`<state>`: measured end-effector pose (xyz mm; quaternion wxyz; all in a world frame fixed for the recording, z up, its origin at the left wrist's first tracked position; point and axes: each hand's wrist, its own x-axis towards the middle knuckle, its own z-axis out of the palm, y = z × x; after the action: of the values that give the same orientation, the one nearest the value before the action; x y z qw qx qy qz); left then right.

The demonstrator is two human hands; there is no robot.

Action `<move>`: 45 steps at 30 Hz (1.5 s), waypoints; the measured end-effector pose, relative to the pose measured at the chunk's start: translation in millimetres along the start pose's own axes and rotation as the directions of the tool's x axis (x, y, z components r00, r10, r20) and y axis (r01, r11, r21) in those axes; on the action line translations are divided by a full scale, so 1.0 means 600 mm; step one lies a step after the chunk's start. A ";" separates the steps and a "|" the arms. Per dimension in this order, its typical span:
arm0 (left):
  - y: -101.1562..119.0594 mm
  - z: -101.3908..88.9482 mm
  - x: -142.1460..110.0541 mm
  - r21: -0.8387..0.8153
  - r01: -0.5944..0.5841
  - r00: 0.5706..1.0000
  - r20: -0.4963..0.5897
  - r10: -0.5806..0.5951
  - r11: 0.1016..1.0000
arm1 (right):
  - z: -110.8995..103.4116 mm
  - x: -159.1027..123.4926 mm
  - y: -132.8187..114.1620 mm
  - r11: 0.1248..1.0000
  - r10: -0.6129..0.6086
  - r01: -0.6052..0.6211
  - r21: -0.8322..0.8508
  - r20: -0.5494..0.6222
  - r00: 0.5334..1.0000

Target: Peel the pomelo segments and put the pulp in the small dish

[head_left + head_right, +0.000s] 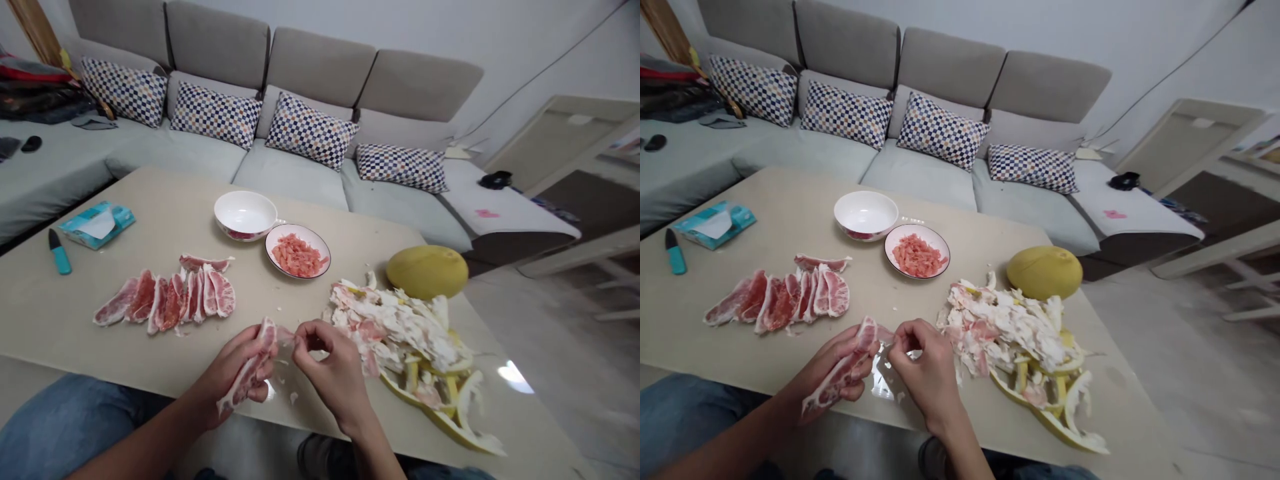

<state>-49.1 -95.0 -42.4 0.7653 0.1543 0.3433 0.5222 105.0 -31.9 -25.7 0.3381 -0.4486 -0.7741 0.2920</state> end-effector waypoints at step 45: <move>0.010 -0.008 -0.003 0.023 -0.438 0.870 -0.240 0.430 0.899 | 0.048 -0.063 -0.040 0.992 -0.110 0.114 0.053 -0.078 0.991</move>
<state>-57.0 -95.0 -41.4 0.5839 0.1511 0.3812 0.7007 84.8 -80.2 -34.9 0.3955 -0.4053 -0.7761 0.2774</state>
